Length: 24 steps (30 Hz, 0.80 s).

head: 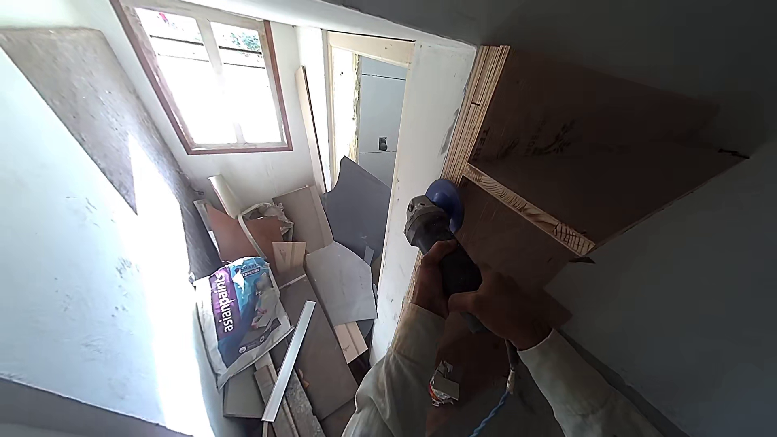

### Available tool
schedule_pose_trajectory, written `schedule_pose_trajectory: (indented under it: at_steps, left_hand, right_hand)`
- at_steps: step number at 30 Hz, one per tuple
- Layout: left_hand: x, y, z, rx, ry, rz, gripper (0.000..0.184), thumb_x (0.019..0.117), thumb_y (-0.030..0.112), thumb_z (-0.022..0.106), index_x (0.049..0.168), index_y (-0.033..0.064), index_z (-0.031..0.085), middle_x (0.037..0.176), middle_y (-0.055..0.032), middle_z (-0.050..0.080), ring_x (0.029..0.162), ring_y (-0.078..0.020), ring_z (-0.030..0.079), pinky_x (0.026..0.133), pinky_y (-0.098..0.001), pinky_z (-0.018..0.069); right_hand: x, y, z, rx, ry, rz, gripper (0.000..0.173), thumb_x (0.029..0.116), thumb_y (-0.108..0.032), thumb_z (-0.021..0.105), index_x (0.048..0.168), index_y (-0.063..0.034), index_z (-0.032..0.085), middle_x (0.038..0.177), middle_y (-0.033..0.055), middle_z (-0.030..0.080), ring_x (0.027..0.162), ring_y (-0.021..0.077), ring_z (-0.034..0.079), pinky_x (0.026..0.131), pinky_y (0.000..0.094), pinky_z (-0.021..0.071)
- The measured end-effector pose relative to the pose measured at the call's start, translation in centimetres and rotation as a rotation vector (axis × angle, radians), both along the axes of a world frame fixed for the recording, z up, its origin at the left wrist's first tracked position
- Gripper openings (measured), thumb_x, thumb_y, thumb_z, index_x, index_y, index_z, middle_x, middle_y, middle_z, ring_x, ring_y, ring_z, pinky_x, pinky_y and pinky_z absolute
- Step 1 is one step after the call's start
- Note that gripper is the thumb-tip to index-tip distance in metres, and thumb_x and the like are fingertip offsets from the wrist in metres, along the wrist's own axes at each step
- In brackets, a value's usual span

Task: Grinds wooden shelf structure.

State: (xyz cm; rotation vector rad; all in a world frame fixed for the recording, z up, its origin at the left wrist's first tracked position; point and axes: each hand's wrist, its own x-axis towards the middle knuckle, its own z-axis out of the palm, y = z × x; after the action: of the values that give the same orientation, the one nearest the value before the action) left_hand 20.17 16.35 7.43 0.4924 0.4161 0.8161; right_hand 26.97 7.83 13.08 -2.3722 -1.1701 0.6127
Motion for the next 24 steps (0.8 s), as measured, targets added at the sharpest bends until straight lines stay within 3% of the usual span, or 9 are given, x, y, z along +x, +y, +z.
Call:
schedule_pose_trajectory:
  at_steps: [3, 7, 12, 16, 21, 24]
  left_hand:
    - [0.0, 1.0, 1.4, 0.055, -0.020, -0.008, 0.019, 0.0920, 0.025, 0.061, 0.105, 0.0120, 0.060, 0.080, -0.0064, 0.066, 0.065, -0.0153, 0.067, 0.056, -0.0325, 0.0573]
    - [0.9, 1.6, 2.0, 0.027, -0.048, -0.050, 0.014, 0.0927, 0.023, 0.060, 0.099, 0.0102, 0.060, 0.077, -0.0075, 0.065, 0.064, -0.0166, 0.066, 0.056, -0.0336, 0.0571]
    - [0.7, 1.1, -0.2, 0.033, 0.032, -0.058, 0.025, 0.0879, 0.036, 0.066, 0.102, 0.0147, 0.063, 0.078, -0.0042, 0.066, 0.062, -0.0132, 0.067, 0.053, -0.0303, 0.0561]
    - [0.9, 1.4, -0.8, -0.031, -0.052, -0.042, 0.023, 0.0879, 0.028, 0.066, 0.102, 0.0102, 0.062, 0.079, -0.0098, 0.066, 0.063, -0.0183, 0.067, 0.054, -0.0345, 0.0571]
    - [0.8, 1.2, 2.3, 0.109, 0.010, 0.000, 0.031, 0.0865, 0.031, 0.067, 0.112, 0.0155, 0.060, 0.083, -0.0048, 0.066, 0.065, -0.0133, 0.067, 0.054, -0.0303, 0.0562]
    - [0.9, 1.3, 4.4, 0.093, -0.020, -0.014, 0.020, 0.0894, 0.028, 0.064, 0.103, 0.0134, 0.061, 0.078, -0.0055, 0.065, 0.061, -0.0139, 0.066, 0.052, -0.0306, 0.0561]
  right_hand:
    - [-0.3, 0.3, 1.0, 0.073, -0.009, -0.010, 0.061, 0.0778, -0.036, 0.087, 0.124, -0.0064, 0.061, 0.093, 0.0126, 0.069, 0.089, 0.0294, 0.068, 0.076, 0.0526, 0.0528]
    - [0.4, 0.7, 1.1, 0.085, -0.016, -0.033, 0.062, 0.0771, -0.036, 0.088, 0.125, -0.0061, 0.062, 0.092, 0.0132, 0.069, 0.087, 0.0298, 0.067, 0.074, 0.0533, 0.0528]
    - [1.0, 1.0, -0.6, 0.028, 0.040, -0.030, 0.063, 0.0736, -0.038, 0.088, 0.122, -0.0081, 0.062, 0.093, 0.0106, 0.069, 0.089, 0.0268, 0.068, 0.077, 0.0506, 0.0540]
    - [0.5, 1.0, -0.3, -0.026, 0.029, -0.022, 0.063, 0.0742, -0.039, 0.086, 0.123, -0.0076, 0.062, 0.096, 0.0103, 0.069, 0.093, 0.0264, 0.068, 0.080, 0.0501, 0.0536]
    - [0.2, 0.8, 2.5, 0.027, 0.008, -0.039, 0.063, 0.0765, -0.038, 0.087, 0.125, -0.0076, 0.061, 0.096, 0.0113, 0.069, 0.092, 0.0270, 0.068, 0.079, 0.0498, 0.0534]
    - [0.2, 0.7, 4.2, 0.062, 0.023, -0.046, 0.060, 0.0774, -0.036, 0.088, 0.123, -0.0073, 0.061, 0.095, 0.0115, 0.069, 0.091, 0.0268, 0.068, 0.078, 0.0497, 0.0534]
